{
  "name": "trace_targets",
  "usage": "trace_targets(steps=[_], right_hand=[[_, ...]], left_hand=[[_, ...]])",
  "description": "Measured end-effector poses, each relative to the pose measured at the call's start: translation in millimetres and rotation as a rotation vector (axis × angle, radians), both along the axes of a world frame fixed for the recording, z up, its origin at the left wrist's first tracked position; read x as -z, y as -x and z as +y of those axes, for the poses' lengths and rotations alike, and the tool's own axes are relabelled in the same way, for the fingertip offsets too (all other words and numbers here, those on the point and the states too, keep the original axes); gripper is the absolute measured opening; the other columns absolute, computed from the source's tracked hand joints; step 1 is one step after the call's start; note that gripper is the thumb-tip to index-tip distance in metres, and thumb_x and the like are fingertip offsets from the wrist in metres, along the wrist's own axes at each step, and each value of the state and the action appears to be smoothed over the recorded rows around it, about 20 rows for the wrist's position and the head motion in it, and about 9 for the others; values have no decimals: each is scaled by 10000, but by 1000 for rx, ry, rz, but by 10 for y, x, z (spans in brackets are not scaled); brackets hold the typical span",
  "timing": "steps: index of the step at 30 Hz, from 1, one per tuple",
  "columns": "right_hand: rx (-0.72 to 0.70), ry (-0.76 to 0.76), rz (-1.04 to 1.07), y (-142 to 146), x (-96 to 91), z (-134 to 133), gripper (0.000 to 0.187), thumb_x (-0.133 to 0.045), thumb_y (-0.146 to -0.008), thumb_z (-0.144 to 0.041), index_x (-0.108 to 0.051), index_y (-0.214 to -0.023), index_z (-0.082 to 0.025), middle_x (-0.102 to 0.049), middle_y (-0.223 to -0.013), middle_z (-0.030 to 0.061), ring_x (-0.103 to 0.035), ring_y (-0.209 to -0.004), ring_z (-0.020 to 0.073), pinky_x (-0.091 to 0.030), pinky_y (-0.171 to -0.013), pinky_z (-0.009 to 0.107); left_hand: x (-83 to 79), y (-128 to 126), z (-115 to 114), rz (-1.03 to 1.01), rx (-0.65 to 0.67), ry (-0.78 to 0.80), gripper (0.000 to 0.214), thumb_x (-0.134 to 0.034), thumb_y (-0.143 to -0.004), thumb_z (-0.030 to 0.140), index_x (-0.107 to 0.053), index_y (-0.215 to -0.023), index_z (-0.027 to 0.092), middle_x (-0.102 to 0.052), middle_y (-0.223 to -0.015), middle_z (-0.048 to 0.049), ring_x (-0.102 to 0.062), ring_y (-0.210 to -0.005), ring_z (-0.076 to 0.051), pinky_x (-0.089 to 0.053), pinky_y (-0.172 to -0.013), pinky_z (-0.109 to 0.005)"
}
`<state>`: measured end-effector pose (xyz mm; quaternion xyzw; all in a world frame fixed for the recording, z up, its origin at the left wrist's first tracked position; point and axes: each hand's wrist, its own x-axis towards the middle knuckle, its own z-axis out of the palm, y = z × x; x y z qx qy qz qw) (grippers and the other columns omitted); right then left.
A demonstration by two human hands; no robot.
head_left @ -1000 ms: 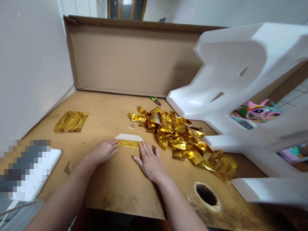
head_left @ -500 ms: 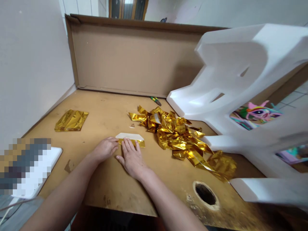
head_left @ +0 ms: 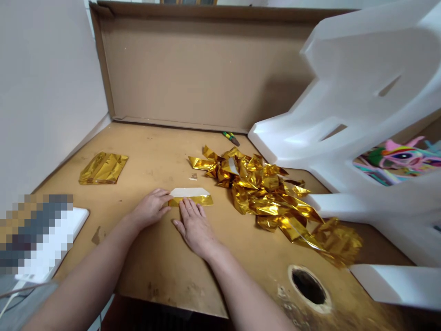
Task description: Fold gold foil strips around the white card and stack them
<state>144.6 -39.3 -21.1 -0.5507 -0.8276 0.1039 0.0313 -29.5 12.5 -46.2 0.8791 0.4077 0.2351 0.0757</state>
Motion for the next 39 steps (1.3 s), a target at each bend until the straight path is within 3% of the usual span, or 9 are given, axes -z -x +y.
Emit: trace_targets(steps=[18,26,39], right_hand=[[-12,5,-12,27,-81,-28,580,-334,-908,-406,-333,-1371,-57,-298,-1436,202,-220,-1344,295,-221,-1065,483],[49,-70,-57,-66,-90,-18,527,-309,-911,-378,-406,-1332,-76,-374,-1398,196,-298,-1311,300,-209,-1052,509],[16,-117,-87,-48,-48,-27,484,-301,-916,-380,-458,-1296,-126,-409,-1380,185,-337,-1286,303,-221,-1029,532]], left_hand=[[-98,-49,-7,58,50,-34,217,-435,-864,136,-645,-814,166,-645,-938,-70,-570,-910,-185,-473,-854,-338],[-126,36,3,13,19,16,228,-408,-880,153,-627,-822,171,-648,-864,-61,-572,-848,-178,-472,-819,-325],[-84,68,63,-93,18,113,214,-485,-808,80,-655,-871,195,-668,-887,-39,-584,-872,-177,-471,-814,-327]])
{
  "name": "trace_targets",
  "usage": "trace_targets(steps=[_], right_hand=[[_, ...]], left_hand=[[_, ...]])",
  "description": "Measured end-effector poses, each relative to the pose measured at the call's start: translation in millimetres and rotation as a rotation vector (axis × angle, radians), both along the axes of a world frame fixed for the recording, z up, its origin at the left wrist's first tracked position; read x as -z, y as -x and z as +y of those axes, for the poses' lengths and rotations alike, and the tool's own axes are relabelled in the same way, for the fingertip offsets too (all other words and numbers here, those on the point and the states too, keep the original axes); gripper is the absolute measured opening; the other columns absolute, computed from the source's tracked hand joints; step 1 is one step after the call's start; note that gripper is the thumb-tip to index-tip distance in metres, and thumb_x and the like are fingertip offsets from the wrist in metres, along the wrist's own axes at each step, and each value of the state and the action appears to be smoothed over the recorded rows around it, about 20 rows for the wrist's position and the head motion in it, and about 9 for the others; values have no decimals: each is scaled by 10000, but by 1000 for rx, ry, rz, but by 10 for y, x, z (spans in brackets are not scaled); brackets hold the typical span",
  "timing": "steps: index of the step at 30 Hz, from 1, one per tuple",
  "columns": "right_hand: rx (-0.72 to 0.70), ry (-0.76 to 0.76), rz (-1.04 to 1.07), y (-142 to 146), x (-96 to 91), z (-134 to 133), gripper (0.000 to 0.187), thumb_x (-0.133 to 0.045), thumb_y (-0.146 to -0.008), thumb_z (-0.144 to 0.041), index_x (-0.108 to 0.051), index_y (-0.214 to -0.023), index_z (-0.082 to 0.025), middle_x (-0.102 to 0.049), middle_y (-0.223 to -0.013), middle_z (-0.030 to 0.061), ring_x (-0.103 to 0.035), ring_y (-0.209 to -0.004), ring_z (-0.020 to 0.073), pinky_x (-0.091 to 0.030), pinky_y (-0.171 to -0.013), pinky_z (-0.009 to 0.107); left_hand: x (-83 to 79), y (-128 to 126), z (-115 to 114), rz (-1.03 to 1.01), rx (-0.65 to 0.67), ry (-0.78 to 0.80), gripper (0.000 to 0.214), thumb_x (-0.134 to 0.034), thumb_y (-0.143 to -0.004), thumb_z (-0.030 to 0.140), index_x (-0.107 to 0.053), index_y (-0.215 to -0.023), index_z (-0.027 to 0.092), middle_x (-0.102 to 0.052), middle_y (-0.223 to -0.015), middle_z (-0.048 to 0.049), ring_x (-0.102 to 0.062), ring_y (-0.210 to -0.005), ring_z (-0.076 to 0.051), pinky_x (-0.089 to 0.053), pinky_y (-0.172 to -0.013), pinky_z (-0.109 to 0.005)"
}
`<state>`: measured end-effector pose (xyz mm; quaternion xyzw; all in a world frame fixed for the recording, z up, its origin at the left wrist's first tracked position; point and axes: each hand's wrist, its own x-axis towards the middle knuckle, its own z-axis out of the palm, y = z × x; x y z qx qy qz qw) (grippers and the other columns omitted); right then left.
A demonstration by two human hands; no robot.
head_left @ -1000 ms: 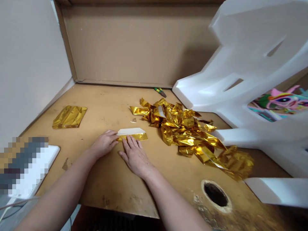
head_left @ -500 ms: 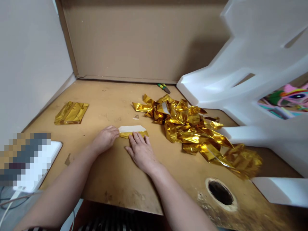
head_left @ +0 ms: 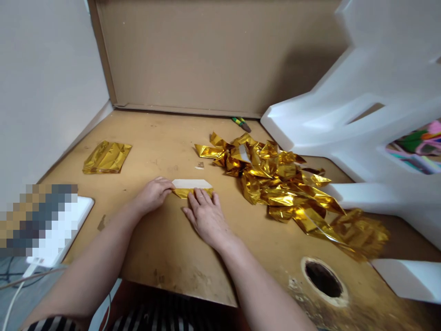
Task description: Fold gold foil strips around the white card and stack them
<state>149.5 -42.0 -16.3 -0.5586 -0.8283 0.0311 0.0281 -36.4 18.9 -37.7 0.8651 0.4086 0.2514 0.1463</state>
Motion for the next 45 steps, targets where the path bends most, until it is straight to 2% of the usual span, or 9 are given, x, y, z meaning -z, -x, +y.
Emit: trace_targets(steps=[11,21,28,35,45], right_hand=[[-76,18,54,49,22,-26,498,-333,-909,-398,-428,-1324,-139,-410,-1372,195,-313,-1292,318,-230,-1021,546],[-106,118,95,58,-40,-42,556,-365,-889,-390,-381,-1342,-68,-338,-1414,217,-235,-1334,318,-238,-1043,517],[-123,121,119,68,-23,-47,605,-372,-887,-386,-257,-1406,-98,-278,-1444,212,-214,-1341,321,-222,-1046,536],[-121,173,51,104,-50,-39,598,-390,-888,-406,-300,-1391,-96,-242,-1458,208,-154,-1353,338,-173,-1057,556],[-123,190,86,96,-27,-39,610,-394,-881,-419,-305,-1388,-91,-224,-1464,210,-130,-1360,329,-155,-1062,559]], left_hand=[[45,-57,43,-12,-30,39,236,-458,-828,104,-659,-900,205,-661,-885,-34,-582,-883,-178,-471,-816,-326],[100,-179,53,-12,-169,13,243,-522,-791,120,-624,-1004,177,-652,-970,-53,-578,-929,-199,-467,-853,-345],[104,-191,51,15,-185,-1,243,-533,-780,131,-623,-1000,179,-639,-984,-55,-567,-942,-206,-459,-864,-342],[100,-193,54,20,-206,19,238,-556,-763,136,-631,-984,183,-628,-951,-50,-560,-931,-204,-458,-849,-334],[45,-156,71,32,-511,80,215,-646,-721,166,-650,-935,178,-621,-864,-40,-566,-888,-204,-445,-840,-334]])
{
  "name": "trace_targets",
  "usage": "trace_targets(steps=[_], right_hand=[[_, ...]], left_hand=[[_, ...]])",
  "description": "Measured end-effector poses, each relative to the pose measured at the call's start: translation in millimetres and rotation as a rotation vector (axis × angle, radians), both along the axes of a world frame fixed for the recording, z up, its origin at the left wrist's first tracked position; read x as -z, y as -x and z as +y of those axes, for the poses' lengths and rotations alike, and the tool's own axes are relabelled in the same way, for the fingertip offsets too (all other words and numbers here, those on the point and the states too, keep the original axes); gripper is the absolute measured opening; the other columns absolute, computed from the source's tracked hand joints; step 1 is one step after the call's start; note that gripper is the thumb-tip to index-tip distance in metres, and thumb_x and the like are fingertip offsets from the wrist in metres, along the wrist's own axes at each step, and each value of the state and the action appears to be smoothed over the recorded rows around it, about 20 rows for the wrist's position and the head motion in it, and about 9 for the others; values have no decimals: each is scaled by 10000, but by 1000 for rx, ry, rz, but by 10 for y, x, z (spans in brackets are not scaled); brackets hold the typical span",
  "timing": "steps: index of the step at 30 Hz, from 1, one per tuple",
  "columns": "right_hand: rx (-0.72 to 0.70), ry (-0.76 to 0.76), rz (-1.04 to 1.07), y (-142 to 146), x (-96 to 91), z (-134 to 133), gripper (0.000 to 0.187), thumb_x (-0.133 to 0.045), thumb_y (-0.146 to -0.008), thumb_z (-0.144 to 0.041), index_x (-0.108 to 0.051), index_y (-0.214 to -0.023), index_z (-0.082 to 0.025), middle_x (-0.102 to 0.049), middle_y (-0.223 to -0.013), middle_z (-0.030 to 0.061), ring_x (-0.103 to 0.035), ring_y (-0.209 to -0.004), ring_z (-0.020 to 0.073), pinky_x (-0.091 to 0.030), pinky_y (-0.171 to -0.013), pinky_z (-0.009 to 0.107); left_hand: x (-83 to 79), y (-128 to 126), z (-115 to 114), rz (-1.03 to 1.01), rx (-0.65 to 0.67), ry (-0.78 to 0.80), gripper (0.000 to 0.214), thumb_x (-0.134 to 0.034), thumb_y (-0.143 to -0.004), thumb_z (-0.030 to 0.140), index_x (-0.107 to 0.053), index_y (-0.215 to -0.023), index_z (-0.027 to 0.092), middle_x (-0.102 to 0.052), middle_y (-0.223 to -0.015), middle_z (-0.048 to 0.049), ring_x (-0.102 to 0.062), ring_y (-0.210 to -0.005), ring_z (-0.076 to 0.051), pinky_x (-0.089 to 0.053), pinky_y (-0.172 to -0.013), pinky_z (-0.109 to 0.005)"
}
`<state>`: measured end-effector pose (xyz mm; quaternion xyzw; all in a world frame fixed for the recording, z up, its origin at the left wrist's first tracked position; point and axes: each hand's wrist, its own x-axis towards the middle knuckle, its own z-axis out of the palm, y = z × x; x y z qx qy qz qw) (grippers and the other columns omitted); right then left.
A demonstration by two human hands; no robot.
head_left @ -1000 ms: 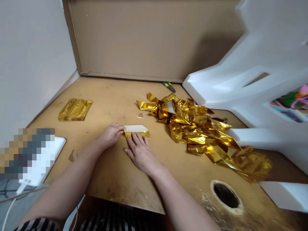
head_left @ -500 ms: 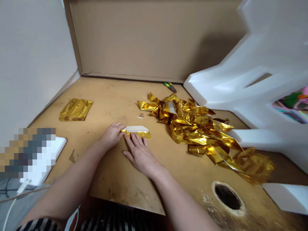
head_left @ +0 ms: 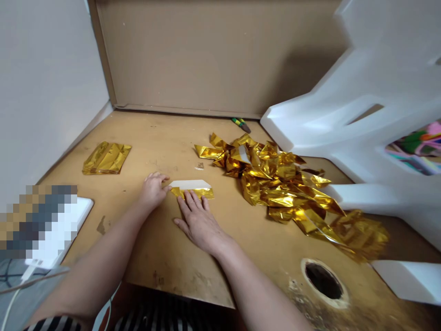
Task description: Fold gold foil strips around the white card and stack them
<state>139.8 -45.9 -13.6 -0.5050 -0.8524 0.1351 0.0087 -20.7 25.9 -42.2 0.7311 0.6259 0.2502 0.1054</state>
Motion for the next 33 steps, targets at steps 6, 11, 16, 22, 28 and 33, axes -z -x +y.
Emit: trace_targets(steps=[6,11,16,22,28,33], right_hand=[[-4,23,-7,-12,0,-11,617,-394,-881,-410,-300,-1386,-68,-210,-1468,211,-119,-1363,325,-153,-1071,539],[-8,-10,10,-12,21,-16,610,-380,-883,-424,-302,-1388,-91,-216,-1469,200,-124,-1363,322,-157,-1062,555],[5,22,-16,9,-19,-16,629,-392,-883,-416,-281,-1394,-65,-213,-1466,209,-115,-1363,326,-150,-1066,554],[5,61,-48,24,-98,-25,645,-387,-889,-406,-252,-1396,-31,-183,-1468,218,-109,-1361,333,-144,-1071,552],[2,19,-17,0,-51,-26,630,-369,-889,-424,-272,-1396,-61,-220,-1466,199,-127,-1363,319,-158,-1069,544],[11,2,-9,8,-21,-23,618,-347,-895,-429,-298,-1385,-56,-245,-1459,204,-148,-1359,320,-157,-1067,543]], left_hand=[[-21,8,-16,29,-34,-2,209,-638,-730,168,-648,-938,173,-616,-869,-45,-554,-898,-208,-440,-833,-336],[-77,-7,-84,150,38,-98,208,-585,-764,171,-629,-967,184,-596,-906,-60,-521,-918,-229,-432,-832,-361],[-121,-65,-195,251,320,-187,185,-451,-834,129,-626,-880,162,-570,-879,-74,-503,-869,-208,-438,-799,-323],[-60,-126,-233,334,419,-121,189,-432,-842,111,-616,-849,153,-565,-886,-77,-515,-822,-188,-451,-779,-298],[-50,-116,-225,363,402,-109,188,-430,-857,136,-614,-881,163,-565,-902,-70,-521,-831,-185,-449,-786,-296],[-59,-116,-227,379,390,-110,194,-421,-866,149,-607,-918,162,-562,-919,-71,-513,-836,-190,-443,-782,-306]])
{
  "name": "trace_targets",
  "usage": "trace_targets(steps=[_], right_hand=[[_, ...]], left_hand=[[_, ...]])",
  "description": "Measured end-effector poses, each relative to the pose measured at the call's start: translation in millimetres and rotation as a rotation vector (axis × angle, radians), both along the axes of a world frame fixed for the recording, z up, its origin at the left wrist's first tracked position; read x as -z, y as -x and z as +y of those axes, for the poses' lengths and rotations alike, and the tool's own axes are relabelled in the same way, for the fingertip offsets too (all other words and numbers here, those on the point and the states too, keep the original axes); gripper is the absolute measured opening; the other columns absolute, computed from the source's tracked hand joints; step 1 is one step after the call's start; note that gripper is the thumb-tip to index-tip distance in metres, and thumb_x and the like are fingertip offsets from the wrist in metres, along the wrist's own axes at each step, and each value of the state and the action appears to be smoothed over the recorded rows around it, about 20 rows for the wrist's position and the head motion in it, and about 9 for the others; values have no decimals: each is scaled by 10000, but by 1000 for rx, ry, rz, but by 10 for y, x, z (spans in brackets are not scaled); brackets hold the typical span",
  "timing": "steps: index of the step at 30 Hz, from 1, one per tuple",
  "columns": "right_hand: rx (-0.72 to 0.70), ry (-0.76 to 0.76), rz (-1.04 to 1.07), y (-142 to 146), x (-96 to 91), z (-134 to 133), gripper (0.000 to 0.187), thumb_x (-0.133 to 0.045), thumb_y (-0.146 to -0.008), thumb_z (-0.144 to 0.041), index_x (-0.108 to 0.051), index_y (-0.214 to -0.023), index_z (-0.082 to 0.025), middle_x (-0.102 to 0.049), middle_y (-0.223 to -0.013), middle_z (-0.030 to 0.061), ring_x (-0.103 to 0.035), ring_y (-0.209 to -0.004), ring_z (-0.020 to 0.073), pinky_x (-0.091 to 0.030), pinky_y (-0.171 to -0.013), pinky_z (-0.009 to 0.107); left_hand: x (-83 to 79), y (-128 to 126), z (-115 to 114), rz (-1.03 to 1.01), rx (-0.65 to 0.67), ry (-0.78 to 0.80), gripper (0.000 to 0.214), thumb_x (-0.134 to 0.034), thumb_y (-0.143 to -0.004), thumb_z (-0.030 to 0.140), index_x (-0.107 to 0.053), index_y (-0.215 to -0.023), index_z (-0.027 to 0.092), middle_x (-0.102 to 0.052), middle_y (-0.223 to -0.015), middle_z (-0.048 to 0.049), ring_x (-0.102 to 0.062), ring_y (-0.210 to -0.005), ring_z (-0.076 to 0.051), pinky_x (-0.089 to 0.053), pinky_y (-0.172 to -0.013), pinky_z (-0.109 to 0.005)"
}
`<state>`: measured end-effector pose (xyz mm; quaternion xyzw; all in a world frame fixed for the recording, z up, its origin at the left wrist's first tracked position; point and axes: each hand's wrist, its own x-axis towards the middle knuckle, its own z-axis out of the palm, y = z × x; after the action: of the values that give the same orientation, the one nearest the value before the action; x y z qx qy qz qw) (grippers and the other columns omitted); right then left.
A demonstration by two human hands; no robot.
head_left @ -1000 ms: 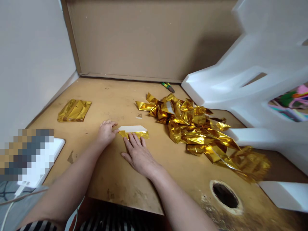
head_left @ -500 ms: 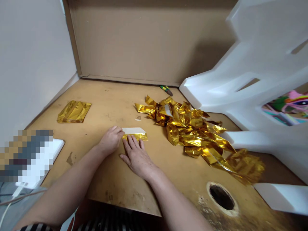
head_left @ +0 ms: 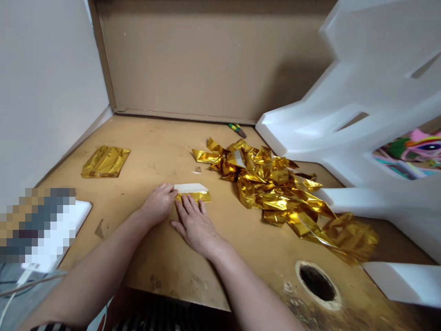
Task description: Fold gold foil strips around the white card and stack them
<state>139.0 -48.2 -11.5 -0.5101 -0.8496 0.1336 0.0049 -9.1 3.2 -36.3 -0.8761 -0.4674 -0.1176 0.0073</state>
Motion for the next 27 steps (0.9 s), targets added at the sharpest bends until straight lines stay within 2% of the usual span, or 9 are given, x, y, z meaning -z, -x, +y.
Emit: trace_targets(steps=[9,20,27], right_hand=[[67,-63,19,75,-16,17,576,-293,-908,-432,-362,-1358,-77,-363,-1403,203,-258,-1321,321,-134,-1055,579],[-9,-33,7,-73,-69,1,562,-381,-897,-405,-355,-1362,-91,-335,-1422,191,-234,-1338,299,-154,-1062,555],[36,-104,-16,-103,6,-6,553,-398,-887,-402,-400,-1333,-76,-367,-1395,220,-258,-1324,328,-159,-1045,589]], left_hand=[[12,11,3,-7,10,3,186,-428,-856,168,-607,-904,167,-552,-930,-82,-504,-845,-204,-438,-768,-323],[-39,-10,-30,-2,12,7,199,-415,-887,209,-593,-944,143,-543,-957,-89,-504,-866,-209,-427,-791,-338],[-31,-31,-4,-23,-6,10,174,-475,-873,254,-609,-905,147,-554,-925,-82,-514,-862,-207,-436,-802,-337]])
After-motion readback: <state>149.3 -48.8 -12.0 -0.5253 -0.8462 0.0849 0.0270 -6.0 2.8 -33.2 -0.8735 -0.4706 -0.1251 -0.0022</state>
